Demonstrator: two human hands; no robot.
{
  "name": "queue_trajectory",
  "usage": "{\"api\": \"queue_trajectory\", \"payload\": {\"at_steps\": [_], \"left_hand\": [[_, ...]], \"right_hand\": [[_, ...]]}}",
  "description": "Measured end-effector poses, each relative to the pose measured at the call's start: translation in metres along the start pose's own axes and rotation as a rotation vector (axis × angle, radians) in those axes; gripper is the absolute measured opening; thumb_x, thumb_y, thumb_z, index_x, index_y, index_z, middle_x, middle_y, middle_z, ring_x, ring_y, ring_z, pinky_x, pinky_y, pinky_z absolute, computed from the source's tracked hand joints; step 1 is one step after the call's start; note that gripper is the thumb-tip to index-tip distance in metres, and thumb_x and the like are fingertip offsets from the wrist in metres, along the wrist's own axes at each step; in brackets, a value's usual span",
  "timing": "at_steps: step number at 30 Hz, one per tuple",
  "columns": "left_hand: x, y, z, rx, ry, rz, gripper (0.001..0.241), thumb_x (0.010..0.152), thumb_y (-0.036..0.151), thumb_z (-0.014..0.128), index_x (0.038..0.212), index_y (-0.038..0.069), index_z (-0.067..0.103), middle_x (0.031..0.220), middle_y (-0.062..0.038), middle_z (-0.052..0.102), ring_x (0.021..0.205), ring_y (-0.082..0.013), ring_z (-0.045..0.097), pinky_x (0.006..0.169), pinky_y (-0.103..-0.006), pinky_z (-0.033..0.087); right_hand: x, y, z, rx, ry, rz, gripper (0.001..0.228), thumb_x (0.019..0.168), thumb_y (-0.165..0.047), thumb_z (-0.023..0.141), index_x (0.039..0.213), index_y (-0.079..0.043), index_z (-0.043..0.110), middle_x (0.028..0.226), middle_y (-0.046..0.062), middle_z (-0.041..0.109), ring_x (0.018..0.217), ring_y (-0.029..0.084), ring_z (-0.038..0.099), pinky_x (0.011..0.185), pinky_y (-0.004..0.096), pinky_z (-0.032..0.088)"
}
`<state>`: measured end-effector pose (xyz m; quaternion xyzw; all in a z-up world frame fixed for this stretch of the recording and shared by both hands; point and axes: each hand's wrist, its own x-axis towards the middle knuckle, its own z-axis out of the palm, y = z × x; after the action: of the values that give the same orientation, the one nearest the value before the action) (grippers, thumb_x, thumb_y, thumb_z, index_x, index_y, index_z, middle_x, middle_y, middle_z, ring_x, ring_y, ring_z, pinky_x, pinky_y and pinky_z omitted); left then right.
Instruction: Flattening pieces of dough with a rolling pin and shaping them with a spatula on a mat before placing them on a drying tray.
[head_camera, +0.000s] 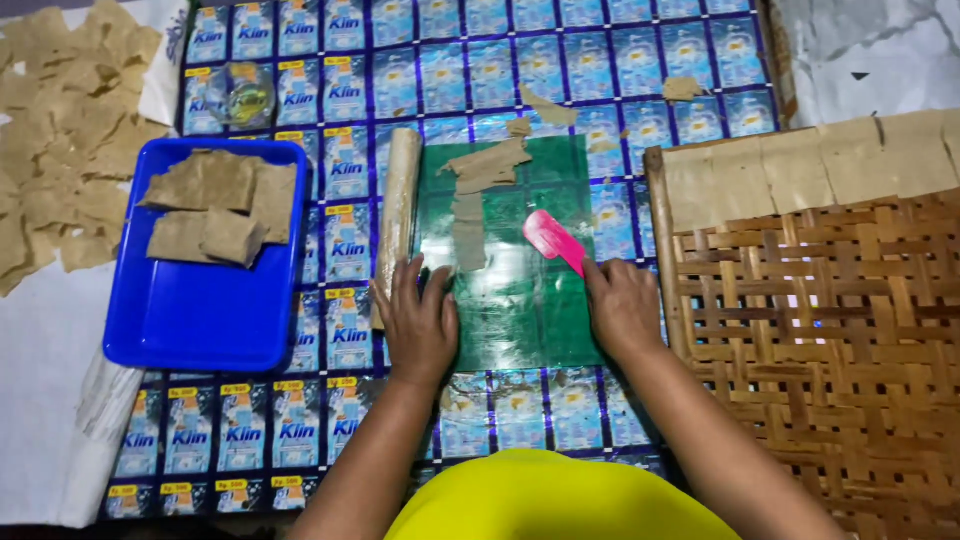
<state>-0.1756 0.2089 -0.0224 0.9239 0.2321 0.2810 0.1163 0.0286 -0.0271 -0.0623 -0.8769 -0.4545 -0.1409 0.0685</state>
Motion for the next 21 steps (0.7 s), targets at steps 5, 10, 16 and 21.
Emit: {"api": "queue_trajectory", "payload": {"at_steps": [5,10,16,21], "left_hand": [[0.001,-0.029,-0.010,-0.019,-0.040,-0.032,0.033,0.097,0.005,0.058,0.129,0.006,0.063,0.147,-0.024,0.052,0.142,-0.0455,0.043,0.119,-0.0599,0.028],[-0.001,-0.044,-0.006,-0.067,-0.057,-0.091,0.034,0.098,0.006,0.053,0.131,0.003,0.062,0.150,-0.024,0.050,0.145,-0.0429,0.042,0.120,-0.0538,0.031],[0.000,-0.027,-0.020,-0.067,-0.211,-0.070,0.035,0.102,0.013,0.050,0.135,0.007,0.061,0.152,-0.022,0.049,0.147,-0.0395,0.039,0.124,-0.0566,0.021],[0.005,-0.027,0.010,0.036,-0.194,0.133,0.029,0.098,0.017,0.063,0.127,0.014,0.066,0.138,-0.015,0.059,0.130,-0.0311,0.058,0.113,-0.0540,0.036]], "right_hand": [[0.022,-0.030,-0.044,0.165,-0.159,0.115,0.046,0.091,-0.018,0.061,0.136,-0.022,0.063,0.103,0.008,0.052,0.085,0.039,0.067,0.068,0.050,0.056],[-0.003,-0.079,-0.049,0.335,-0.364,-0.080,0.039,0.095,-0.028,0.054,0.132,-0.037,0.064,0.091,0.003,0.057,0.081,0.037,0.070,0.069,0.050,0.058],[0.040,-0.086,-0.036,0.290,-0.343,-0.047,0.038,0.100,-0.030,0.050,0.133,-0.043,0.062,0.084,0.002,0.061,0.077,0.034,0.070,0.068,0.048,0.058],[0.105,-0.060,-0.021,0.309,-0.448,0.096,0.037,0.105,-0.039,0.046,0.139,-0.048,0.059,0.102,0.008,0.066,0.093,0.042,0.070,0.081,0.053,0.058]]}}
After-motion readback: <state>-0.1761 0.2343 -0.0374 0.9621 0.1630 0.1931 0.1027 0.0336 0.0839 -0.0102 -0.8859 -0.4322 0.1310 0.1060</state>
